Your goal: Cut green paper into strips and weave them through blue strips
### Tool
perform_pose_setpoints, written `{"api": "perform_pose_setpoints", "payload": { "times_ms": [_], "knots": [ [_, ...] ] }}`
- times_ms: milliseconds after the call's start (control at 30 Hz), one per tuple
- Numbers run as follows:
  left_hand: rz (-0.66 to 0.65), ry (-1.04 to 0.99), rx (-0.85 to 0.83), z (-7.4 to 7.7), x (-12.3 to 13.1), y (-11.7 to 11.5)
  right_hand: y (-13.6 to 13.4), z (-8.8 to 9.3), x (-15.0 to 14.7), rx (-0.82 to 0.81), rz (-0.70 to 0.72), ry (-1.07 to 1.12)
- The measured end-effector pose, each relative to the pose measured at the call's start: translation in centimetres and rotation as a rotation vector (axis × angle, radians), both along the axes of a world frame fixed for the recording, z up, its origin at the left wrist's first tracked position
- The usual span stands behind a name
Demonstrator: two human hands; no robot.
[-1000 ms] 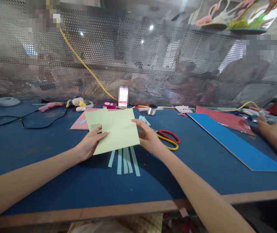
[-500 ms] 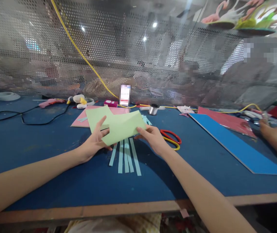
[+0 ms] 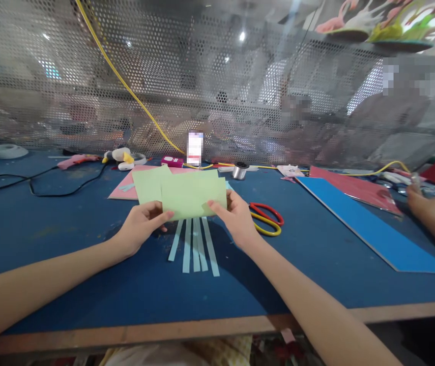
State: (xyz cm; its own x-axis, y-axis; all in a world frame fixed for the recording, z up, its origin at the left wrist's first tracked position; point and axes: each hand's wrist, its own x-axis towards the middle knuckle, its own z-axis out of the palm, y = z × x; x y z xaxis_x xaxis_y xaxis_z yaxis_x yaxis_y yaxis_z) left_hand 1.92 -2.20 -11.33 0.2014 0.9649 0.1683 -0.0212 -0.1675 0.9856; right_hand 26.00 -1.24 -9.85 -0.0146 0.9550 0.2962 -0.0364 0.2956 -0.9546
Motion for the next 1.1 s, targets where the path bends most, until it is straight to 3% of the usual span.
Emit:
{"api": "perform_pose_setpoints", "payload": {
  "times_ms": [400, 600, 833, 1000, 1100],
  "knots": [
    [0.119, 0.051, 0.016, -0.5, -0.3, 0.6, -0.5, 0.9, -0.4, -0.012, 0.002, -0.032],
    [-0.034, -0.064, -0.013, 0.0, 0.0, -0.1, -0.3, 0.7, -0.2, -0.095, -0.017, 0.035],
    [0.009, -0.08, 0.037, 0.9, -0.3, -1.4, -0.4, 1.1, 0.4, -0.194, 0.022, -0.109],
    [-0.185, -0.063, -0.115, 1.2, -0.2, -1.6, -0.9, 1.6, 0.3, -0.185, 0.045, -0.229],
    [-0.216, -0.062, -0.156, 0.9, 0.3, -1.5, -0.9, 2.0, 0.4, -0.167, -0.003, -0.1]
  ]
}}
